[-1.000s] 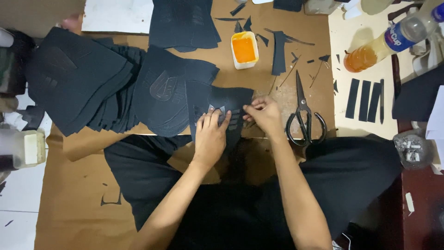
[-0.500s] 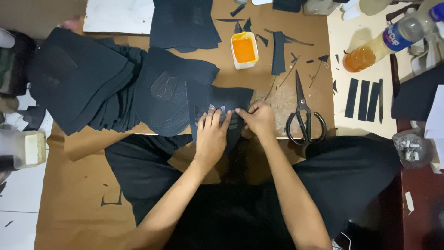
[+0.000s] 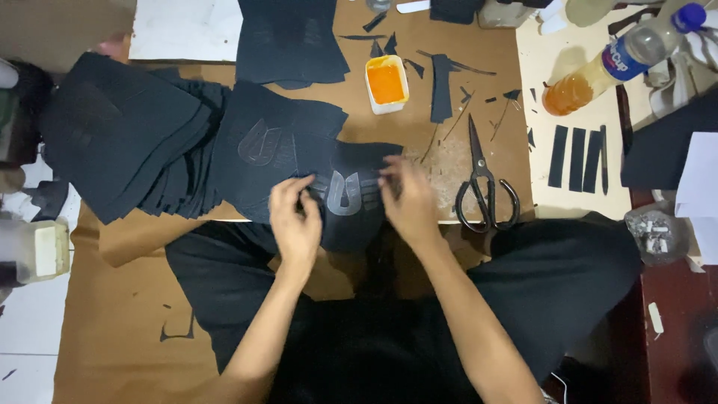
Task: Cutting and trimming leather pieces using scissors at a workbench.
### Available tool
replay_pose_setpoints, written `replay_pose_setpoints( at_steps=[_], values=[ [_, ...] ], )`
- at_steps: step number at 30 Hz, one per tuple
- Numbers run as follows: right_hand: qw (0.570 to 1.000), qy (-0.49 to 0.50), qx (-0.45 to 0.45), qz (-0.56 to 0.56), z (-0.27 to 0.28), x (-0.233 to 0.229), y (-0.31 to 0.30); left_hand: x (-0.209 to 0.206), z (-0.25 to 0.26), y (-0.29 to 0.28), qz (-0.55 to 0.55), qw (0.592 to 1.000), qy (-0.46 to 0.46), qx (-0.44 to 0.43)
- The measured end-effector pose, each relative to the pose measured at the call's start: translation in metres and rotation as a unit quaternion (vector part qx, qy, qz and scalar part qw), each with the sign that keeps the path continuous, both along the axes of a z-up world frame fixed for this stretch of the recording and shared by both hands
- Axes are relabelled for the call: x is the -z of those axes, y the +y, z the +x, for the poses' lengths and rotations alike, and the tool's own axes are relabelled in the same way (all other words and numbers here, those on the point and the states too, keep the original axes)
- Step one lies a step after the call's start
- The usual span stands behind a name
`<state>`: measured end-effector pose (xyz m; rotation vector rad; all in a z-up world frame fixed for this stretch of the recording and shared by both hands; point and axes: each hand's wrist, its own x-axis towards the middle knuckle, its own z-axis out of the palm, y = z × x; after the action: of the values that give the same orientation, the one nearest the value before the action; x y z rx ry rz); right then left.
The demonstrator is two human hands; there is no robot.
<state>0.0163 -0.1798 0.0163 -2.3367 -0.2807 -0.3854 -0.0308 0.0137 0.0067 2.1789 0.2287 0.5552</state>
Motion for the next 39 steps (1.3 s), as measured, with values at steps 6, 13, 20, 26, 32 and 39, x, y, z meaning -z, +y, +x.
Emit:
replay_pose_setpoints(
  at_steps=[6, 13, 20, 26, 32, 39],
  values=[
    [0.988, 0.137, -0.071, 0.009, -0.006, 0.033, -0.007, 0.004, -0.015, 0.000, 0.005, 0.992, 0.127, -0.022],
    [0.945, 0.248, -0.007, 0.215, -0.015, 0.013, -0.020, 0.021, 0.021, 0.021, -0.026, 0.957, 0.289, -0.006],
    [0.879, 0.295, 0.065, 0.369, -0.027, 0.012, -0.045, -0.004, 0.015, 0.006, -0.444, 0.874, 0.187, 0.063],
    [0.854, 0.326, 0.003, 0.406, -0.027, 0.036, -0.059, 0.032, 0.004, -0.005, -0.625, 0.756, 0.161, 0.110],
    [0.871, 0.291, 0.029, 0.394, -0.022, 0.048, -0.068, 0.007, 0.004, -0.017, -0.586, 0.782, 0.131, 0.171],
    [0.873, 0.288, 0.034, 0.392, -0.017, 0.066, -0.070, 0.028, 0.008, -0.013, -0.606, 0.765, 0.147, 0.162]
  ],
)
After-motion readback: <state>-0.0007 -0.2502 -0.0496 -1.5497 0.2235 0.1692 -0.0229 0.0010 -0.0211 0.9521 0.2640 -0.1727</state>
